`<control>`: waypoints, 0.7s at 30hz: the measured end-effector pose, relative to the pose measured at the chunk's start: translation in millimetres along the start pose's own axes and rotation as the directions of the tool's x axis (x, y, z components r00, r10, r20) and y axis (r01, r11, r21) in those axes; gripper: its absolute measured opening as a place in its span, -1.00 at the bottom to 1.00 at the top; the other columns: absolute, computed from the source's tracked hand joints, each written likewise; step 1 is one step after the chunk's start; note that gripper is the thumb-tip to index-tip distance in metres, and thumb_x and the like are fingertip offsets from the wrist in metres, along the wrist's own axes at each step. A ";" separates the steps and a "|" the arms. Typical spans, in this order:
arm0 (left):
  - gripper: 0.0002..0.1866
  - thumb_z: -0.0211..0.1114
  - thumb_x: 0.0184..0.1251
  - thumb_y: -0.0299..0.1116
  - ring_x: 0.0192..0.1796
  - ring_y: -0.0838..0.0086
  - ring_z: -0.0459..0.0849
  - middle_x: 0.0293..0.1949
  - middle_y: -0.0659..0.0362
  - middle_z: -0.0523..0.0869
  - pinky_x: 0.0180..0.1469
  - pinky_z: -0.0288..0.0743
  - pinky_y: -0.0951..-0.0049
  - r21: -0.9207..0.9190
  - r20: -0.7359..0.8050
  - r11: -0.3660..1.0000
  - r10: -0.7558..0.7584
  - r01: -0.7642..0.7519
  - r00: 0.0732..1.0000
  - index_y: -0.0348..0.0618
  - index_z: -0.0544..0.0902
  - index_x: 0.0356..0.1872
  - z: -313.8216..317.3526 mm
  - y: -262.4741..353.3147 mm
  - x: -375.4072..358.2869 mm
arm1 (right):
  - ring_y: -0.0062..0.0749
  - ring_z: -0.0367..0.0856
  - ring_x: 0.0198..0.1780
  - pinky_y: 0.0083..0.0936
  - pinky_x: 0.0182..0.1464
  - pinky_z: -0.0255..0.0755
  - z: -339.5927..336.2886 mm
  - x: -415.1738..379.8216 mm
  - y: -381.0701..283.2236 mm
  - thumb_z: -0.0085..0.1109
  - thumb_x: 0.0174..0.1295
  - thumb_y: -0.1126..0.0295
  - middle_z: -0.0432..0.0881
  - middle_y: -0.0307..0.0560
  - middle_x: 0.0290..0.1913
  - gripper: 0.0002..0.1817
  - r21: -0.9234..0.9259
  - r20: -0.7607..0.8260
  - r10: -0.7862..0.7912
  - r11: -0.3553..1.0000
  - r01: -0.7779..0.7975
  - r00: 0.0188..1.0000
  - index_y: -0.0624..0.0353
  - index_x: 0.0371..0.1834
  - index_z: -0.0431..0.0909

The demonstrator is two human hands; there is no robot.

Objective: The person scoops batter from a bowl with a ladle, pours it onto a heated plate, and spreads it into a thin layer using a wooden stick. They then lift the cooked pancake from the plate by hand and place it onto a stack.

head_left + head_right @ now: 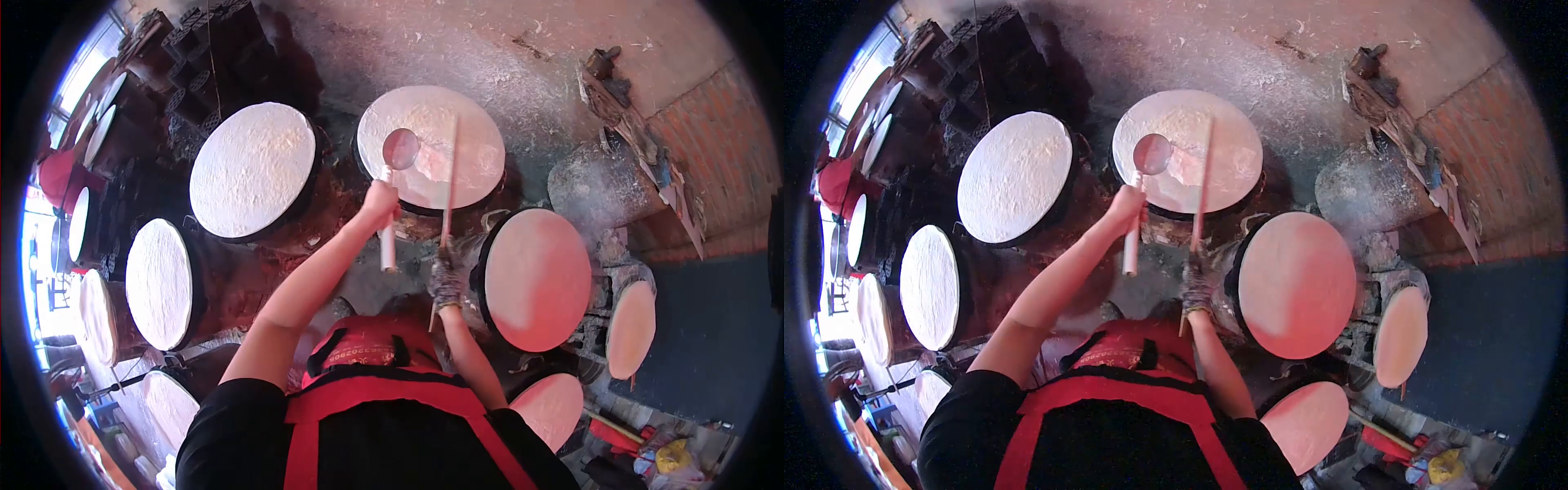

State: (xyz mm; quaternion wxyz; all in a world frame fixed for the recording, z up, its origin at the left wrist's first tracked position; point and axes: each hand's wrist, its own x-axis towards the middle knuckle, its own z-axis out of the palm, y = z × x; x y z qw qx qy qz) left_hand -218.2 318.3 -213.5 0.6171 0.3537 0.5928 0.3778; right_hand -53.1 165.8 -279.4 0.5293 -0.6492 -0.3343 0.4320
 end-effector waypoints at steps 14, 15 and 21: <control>-0.90 0.00 0.28 -0.50 -0.72 0.74 0.20 -0.61 0.30 0.33 -0.80 0.06 0.78 -0.565 0.619 0.435 -0.338 0.701 0.709 -0.18 0.28 -0.40 -39.6 56.4 -68.1 | -0.22 0.48 -0.02 -0.39 0.06 0.30 -26.1 30.8 -42.3 0.10 0.15 0.22 0.53 0.12 -0.07 -0.60 -0.586 -0.029 -0.469 0.723 0.365 0.883 -0.06 0.09 0.49; -0.90 -0.01 0.27 -0.51 -0.71 0.74 0.21 -0.59 0.28 0.33 -0.79 0.06 0.78 -0.559 0.612 0.469 -0.322 0.683 0.722 -0.19 0.27 -0.41 -39.8 53.2 -70.7 | -0.21 0.48 0.01 -0.39 0.08 0.29 -22.4 16.2 -53.2 0.11 0.15 0.23 0.53 0.14 -0.05 -0.60 -0.640 0.075 -0.512 0.633 0.435 0.856 -0.04 0.09 0.48; -0.88 -0.02 0.30 -0.44 -0.70 0.75 0.21 -0.55 0.30 0.35 -0.79 0.09 0.78 -0.618 0.464 0.542 -0.333 0.570 0.821 -0.22 0.36 -0.20 -67.3 25.7 -129.5 | -0.23 0.55 -0.17 -0.41 -0.13 0.40 -67.8 49.9 5.7 0.09 0.16 0.30 0.60 0.08 -0.24 -0.64 -0.416 0.191 -0.038 0.902 0.116 0.981 0.06 0.05 0.48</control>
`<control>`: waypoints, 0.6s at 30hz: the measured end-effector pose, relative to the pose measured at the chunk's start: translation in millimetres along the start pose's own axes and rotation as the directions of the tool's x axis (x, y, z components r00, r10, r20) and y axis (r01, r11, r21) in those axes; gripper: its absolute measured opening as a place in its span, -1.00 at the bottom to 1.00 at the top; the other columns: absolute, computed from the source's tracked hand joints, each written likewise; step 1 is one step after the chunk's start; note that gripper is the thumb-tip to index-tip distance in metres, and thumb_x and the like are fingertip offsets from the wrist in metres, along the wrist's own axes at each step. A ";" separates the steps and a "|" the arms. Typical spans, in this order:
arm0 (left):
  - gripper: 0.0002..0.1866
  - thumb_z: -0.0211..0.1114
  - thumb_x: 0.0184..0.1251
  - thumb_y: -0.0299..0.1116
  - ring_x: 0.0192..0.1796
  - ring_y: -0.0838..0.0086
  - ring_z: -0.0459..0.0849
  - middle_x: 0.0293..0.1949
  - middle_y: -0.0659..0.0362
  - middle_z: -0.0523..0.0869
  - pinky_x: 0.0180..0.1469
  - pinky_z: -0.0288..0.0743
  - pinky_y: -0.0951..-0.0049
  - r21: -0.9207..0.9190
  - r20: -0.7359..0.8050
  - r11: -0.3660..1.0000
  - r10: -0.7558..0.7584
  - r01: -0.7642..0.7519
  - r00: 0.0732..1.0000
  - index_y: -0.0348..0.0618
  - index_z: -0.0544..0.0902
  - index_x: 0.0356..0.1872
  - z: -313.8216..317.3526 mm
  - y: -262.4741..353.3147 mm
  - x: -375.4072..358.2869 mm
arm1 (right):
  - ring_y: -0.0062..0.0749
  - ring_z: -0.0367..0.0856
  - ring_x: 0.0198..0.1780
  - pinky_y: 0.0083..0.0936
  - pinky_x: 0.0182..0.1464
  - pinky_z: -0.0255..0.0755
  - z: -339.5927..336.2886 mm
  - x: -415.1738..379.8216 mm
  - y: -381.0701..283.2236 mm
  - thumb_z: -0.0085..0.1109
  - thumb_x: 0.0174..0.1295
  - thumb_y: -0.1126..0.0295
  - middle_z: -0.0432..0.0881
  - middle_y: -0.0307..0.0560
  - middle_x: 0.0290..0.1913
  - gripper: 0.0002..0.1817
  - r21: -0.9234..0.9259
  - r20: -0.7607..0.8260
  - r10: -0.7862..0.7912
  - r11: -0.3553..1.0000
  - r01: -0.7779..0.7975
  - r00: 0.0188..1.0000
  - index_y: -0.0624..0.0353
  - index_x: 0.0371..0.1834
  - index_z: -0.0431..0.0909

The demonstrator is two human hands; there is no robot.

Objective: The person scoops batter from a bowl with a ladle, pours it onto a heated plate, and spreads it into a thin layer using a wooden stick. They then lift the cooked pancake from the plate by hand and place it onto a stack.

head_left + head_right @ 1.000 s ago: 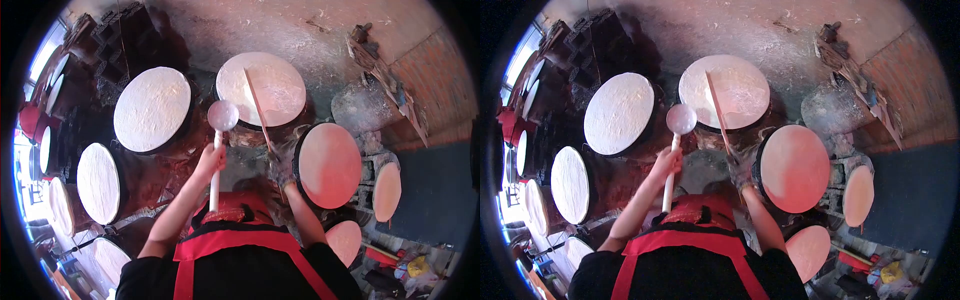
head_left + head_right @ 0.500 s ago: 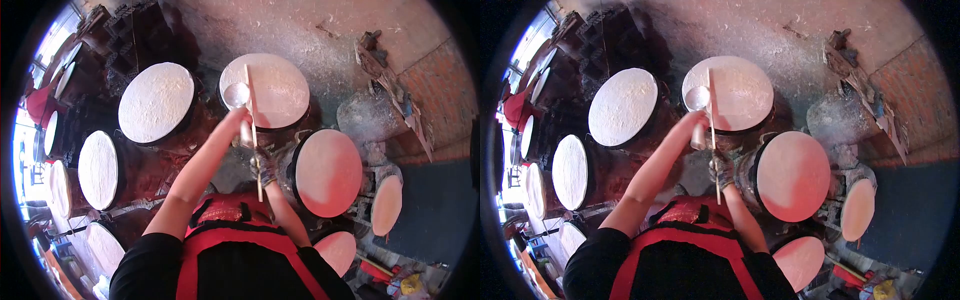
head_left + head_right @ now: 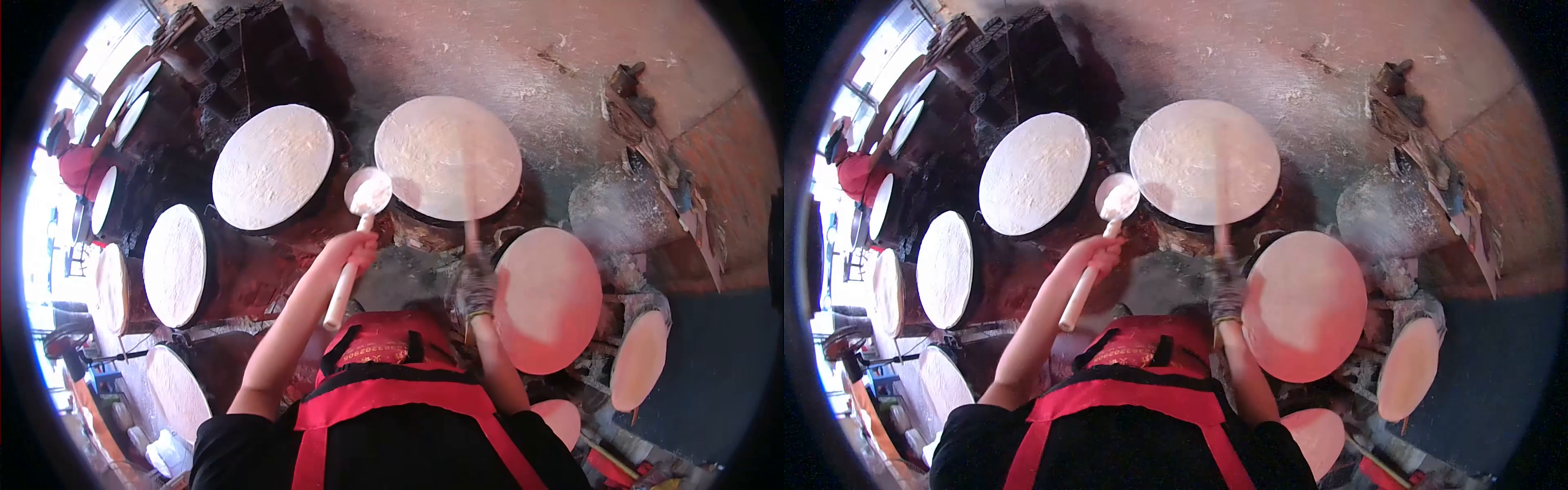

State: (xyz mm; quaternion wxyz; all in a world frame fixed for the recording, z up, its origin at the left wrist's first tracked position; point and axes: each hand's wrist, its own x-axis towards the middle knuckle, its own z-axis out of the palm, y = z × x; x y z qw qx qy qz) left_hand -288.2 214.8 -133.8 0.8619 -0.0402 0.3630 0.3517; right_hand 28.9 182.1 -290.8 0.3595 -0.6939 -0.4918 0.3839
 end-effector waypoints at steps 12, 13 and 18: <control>-0.94 -0.06 0.24 -0.52 -0.69 0.76 0.20 -0.59 0.31 0.30 -0.75 0.11 0.80 -0.783 -0.241 0.533 0.214 -0.321 0.946 -0.26 0.31 -0.41 -150.6 -131.6 -115.3 | -0.37 0.46 0.02 -0.47 0.06 0.32 128.3 -31.0 -107.1 0.12 0.15 0.34 0.51 0.03 0.00 -0.54 0.085 0.451 -0.449 0.882 0.463 0.771 0.25 0.13 0.37; -0.94 -0.07 0.25 -0.51 -0.69 0.76 0.20 -0.59 0.31 0.30 -0.74 0.11 0.80 -0.780 -0.292 0.495 0.253 -0.383 0.922 -0.26 0.31 -0.40 -158.0 -141.3 -128.4 | -0.40 0.49 -0.05 -0.50 0.01 0.34 153.7 -32.6 -116.9 0.12 0.16 0.33 0.55 0.01 -0.07 -0.58 0.116 0.451 -0.534 0.830 0.546 0.715 0.26 0.07 0.41; -0.95 -0.09 0.29 -0.51 -0.67 0.76 0.20 -0.53 0.27 0.31 -0.76 0.09 0.79 -0.808 -0.373 0.236 0.503 -0.539 0.780 -0.29 0.30 -0.30 -199.9 -179.7 -194.1 | -0.04 0.58 -0.29 -0.22 -0.24 0.41 254.5 -99.4 -186.2 0.06 0.17 0.20 0.58 0.12 -0.40 -0.72 0.121 0.834 -0.426 0.760 0.638 0.350 0.15 -0.18 0.48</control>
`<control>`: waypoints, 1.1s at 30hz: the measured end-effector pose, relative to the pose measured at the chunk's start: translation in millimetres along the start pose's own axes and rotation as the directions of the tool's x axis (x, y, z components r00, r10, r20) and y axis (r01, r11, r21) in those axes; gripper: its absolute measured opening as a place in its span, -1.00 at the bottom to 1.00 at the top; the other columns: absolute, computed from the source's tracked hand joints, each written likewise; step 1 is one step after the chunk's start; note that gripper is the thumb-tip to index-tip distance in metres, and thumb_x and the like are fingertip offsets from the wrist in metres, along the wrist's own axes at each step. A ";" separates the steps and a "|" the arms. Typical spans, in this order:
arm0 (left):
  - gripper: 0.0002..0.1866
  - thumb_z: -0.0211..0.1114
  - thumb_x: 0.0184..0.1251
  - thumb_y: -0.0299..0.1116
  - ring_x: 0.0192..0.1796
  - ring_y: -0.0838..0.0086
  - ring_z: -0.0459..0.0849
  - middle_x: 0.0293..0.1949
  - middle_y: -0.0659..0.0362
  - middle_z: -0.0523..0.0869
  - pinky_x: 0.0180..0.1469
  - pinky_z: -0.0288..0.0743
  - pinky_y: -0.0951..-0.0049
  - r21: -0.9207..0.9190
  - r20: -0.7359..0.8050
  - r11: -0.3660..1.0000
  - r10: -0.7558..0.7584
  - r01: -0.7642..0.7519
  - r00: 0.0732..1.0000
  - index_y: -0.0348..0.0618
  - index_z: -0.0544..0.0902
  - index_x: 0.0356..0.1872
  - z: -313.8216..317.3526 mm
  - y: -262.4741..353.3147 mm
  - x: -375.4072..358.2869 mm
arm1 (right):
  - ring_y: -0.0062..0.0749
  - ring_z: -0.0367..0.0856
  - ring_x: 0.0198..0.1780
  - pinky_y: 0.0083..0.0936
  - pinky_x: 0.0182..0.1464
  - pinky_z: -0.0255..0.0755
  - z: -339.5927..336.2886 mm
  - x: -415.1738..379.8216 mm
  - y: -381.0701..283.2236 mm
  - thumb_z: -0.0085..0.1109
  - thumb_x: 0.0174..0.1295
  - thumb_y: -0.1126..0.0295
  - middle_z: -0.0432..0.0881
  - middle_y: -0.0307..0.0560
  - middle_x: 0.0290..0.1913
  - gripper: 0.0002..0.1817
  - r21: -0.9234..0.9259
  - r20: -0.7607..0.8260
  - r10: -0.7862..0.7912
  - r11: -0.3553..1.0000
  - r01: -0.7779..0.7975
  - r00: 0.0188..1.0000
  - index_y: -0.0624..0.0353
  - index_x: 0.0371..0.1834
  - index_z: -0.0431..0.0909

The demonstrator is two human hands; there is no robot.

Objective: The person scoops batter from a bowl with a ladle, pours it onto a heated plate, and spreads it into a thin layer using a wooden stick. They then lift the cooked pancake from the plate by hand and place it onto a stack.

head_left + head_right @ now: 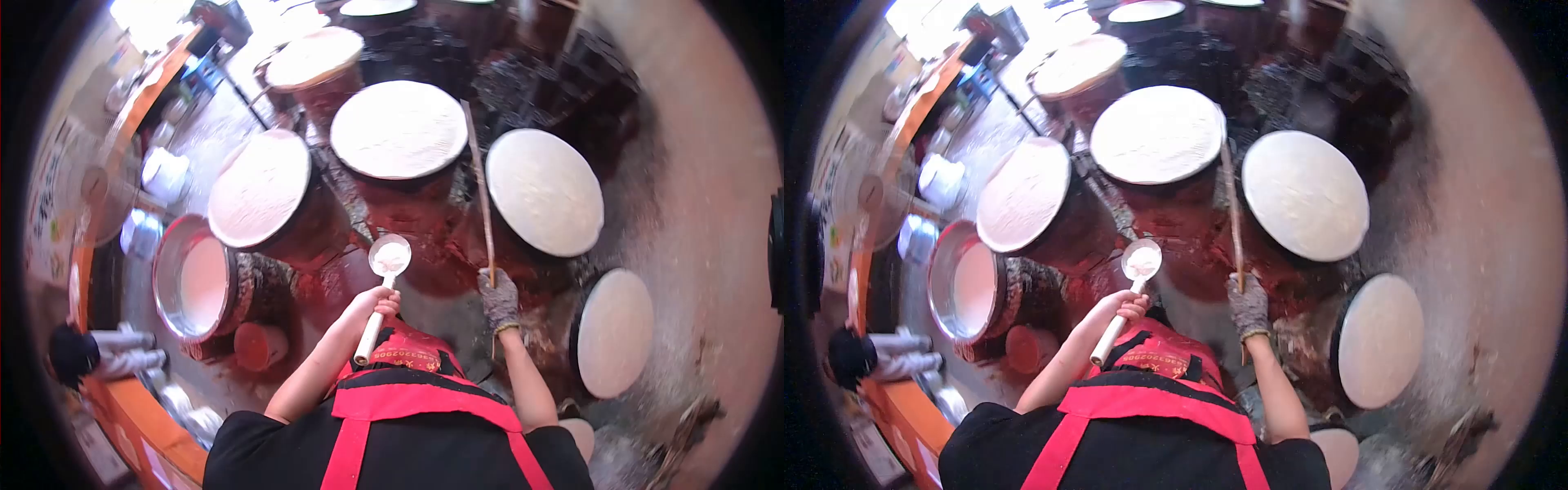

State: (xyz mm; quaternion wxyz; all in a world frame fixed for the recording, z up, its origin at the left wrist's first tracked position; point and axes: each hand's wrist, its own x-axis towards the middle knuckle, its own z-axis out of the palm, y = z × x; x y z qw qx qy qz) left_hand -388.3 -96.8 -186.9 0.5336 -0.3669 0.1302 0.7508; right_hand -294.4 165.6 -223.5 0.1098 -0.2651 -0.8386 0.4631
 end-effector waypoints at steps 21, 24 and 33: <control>-0.90 0.06 0.25 -0.53 -0.69 0.74 0.22 -0.54 0.24 0.36 -0.74 0.09 0.77 -0.383 -0.508 0.201 0.770 -0.902 0.387 -0.22 0.29 -0.35 -159.7 54.4 -220.7 | 0.02 0.57 -0.26 -0.18 -0.23 0.42 399.5 199.1 -324.9 -0.12 0.23 0.09 0.59 0.11 -0.33 -0.70 -0.357 0.615 -0.535 0.467 0.809 0.580 0.03 -0.32 0.52; -0.90 0.06 0.25 -0.53 -0.68 0.73 0.23 -0.53 0.24 0.38 -0.74 0.11 0.76 -0.357 -0.600 0.104 0.736 -0.928 0.313 -0.22 0.31 -0.33 -173.1 41.7 -214.9 | -0.01 0.58 -0.25 -0.18 -0.22 0.42 421.2 265.5 -345.6 -0.04 0.16 0.16 0.61 0.04 -0.32 -0.77 -0.355 0.457 -0.608 0.545 0.760 0.650 -0.04 -0.32 0.58; -0.88 0.06 0.22 -0.57 -0.70 0.74 0.22 -0.52 0.22 0.37 -0.77 0.12 0.80 -0.556 -0.589 -0.043 0.726 -0.830 0.356 -0.23 0.28 -0.32 -121.9 48.7 -228.2 | -0.03 0.57 -0.13 -0.26 -0.09 0.43 457.5 296.2 -368.6 0.13 -0.02 -0.09 0.61 0.06 -0.23 -0.59 -0.392 0.610 -0.319 0.673 0.627 0.725 -0.14 -0.19 0.62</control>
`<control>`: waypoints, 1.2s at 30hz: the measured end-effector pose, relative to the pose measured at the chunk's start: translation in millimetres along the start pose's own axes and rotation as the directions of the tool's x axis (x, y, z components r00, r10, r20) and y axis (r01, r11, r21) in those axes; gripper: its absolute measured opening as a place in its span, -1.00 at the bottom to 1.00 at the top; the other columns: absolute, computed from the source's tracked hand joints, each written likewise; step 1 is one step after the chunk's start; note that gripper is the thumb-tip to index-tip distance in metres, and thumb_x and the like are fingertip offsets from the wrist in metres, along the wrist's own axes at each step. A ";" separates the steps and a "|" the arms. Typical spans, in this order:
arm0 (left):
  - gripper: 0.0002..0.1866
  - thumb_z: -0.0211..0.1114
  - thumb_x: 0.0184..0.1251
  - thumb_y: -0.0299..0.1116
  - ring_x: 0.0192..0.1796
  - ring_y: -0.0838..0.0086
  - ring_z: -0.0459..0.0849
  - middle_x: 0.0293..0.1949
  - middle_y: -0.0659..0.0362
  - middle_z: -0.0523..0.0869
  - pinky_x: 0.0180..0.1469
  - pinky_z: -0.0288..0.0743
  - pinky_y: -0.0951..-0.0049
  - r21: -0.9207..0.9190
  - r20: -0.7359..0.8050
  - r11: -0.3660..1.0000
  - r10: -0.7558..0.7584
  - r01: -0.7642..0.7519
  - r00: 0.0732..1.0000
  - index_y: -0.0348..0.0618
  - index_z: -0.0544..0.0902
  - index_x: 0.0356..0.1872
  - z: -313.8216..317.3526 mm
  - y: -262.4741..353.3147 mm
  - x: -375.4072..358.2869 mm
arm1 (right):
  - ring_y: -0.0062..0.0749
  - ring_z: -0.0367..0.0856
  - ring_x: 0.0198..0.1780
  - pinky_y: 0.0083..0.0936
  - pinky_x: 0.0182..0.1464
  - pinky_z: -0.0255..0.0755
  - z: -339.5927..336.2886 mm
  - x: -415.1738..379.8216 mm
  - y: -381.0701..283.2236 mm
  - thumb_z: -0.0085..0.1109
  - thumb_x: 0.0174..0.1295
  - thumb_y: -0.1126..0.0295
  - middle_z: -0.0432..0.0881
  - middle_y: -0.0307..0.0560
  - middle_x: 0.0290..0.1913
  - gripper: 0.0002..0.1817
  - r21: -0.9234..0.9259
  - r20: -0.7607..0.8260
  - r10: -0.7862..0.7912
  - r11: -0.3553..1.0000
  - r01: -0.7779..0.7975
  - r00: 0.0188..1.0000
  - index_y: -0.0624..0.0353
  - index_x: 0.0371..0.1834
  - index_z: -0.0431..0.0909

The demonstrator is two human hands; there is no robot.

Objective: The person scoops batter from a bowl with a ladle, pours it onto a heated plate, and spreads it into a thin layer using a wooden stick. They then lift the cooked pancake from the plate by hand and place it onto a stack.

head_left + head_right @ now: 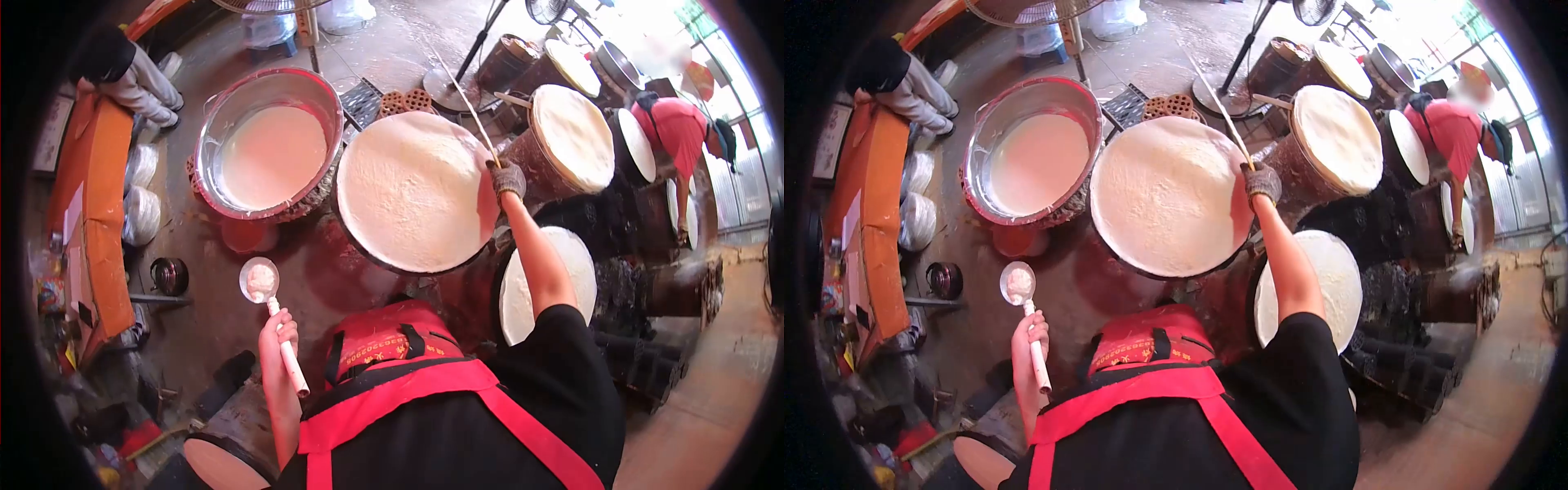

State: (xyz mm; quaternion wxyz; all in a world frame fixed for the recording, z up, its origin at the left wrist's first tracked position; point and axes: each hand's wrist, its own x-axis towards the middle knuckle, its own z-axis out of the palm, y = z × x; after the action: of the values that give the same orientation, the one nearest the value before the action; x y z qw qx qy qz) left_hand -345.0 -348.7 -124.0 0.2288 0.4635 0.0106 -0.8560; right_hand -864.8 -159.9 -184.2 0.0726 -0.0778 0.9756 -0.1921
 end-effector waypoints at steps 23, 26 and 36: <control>-0.89 -0.08 0.30 -0.56 -0.66 0.67 0.22 -0.52 0.21 0.29 -0.74 0.18 0.73 -0.127 0.199 0.977 -0.145 0.173 0.969 -0.36 0.27 -0.20 140.8 -57.1 30.2 | -0.20 0.55 -0.49 -0.29 -0.45 0.41 -327.7 147.7 16.4 -0.05 0.13 0.29 0.53 -0.10 -0.52 -0.87 -0.808 -0.299 -0.897 0.419 0.414 0.324 0.01 -0.47 0.48; -0.85 -0.08 0.30 -0.55 -0.65 0.67 0.22 -0.51 0.21 0.29 -0.74 0.18 0.73 -0.146 0.174 0.977 -0.131 0.157 0.976 -0.40 0.27 -0.15 154.6 -62.0 21.4 | -0.27 0.55 -0.44 -0.32 -0.49 0.42 -245.1 140.5 68.1 -0.05 0.06 0.31 0.52 -0.14 -0.52 -0.90 -0.756 -0.215 -0.847 0.459 0.466 0.486 0.00 -0.50 0.46; -0.80 -0.05 0.28 -0.55 -0.65 0.68 0.23 -0.52 0.21 0.31 -0.74 0.18 0.76 -0.073 0.050 0.996 -0.057 0.060 0.997 -0.44 0.28 -0.12 156.2 -32.8 24.2 | -0.20 0.53 -0.18 -0.31 -0.21 0.43 -114.2 107.6 202.3 0.00 -0.01 0.36 0.55 -0.17 -0.27 -0.69 -0.563 -0.317 -0.314 0.821 0.089 0.895 -0.09 -0.14 0.53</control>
State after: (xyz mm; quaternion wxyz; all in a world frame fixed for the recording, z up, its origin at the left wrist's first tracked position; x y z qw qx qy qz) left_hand -492.5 -364.6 -60.6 0.2209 0.4334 0.0504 -0.8722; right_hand -1014.6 47.2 -169.8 -0.1720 -0.1595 0.9696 0.0690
